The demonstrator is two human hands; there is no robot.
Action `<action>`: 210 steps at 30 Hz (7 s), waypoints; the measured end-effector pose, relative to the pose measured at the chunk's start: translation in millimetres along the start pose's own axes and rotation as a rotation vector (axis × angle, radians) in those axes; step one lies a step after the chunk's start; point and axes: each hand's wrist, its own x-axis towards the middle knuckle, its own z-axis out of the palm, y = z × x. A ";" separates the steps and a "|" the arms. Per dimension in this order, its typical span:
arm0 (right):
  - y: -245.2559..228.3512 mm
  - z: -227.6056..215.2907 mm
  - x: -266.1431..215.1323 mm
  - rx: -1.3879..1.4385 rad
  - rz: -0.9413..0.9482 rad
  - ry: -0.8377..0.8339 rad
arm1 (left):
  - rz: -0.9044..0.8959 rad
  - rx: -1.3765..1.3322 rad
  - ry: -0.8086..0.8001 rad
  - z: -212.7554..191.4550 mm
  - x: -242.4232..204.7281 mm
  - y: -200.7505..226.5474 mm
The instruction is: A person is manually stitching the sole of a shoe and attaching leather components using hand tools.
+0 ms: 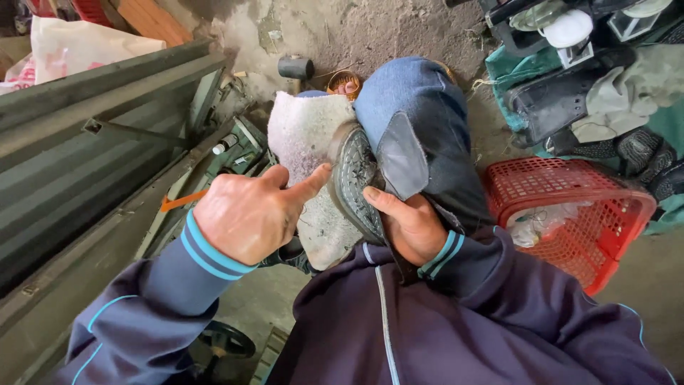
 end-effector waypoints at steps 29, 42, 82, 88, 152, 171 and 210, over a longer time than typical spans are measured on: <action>0.8 -0.1 -4.1 -0.156 0.035 0.052 | -0.079 -0.273 0.171 -4.9 -5.8 -5.7; -15.7 62.4 -23.9 -0.898 0.153 -0.349 | -0.295 -0.664 0.266 73.3 -103.2 28.1; -50.6 34.2 -84.7 -2.271 -1.395 -0.192 | -0.266 -0.528 0.270 95.0 -94.7 24.5; -34.6 -10.4 -29.1 -2.263 -1.491 -0.262 | -0.296 -0.581 0.341 97.7 -100.6 32.4; 42.0 -85.0 13.9 -0.643 0.475 -0.105 | -0.266 -0.888 -0.110 62.4 -64.1 -16.5; 26.6 -89.0 27.7 -0.662 0.640 -0.213 | -0.228 -0.980 0.056 67.4 -69.5 -2.9; 3.2 -57.9 7.0 -0.810 0.101 -0.221 | -0.573 -0.125 0.423 121.8 -78.4 35.4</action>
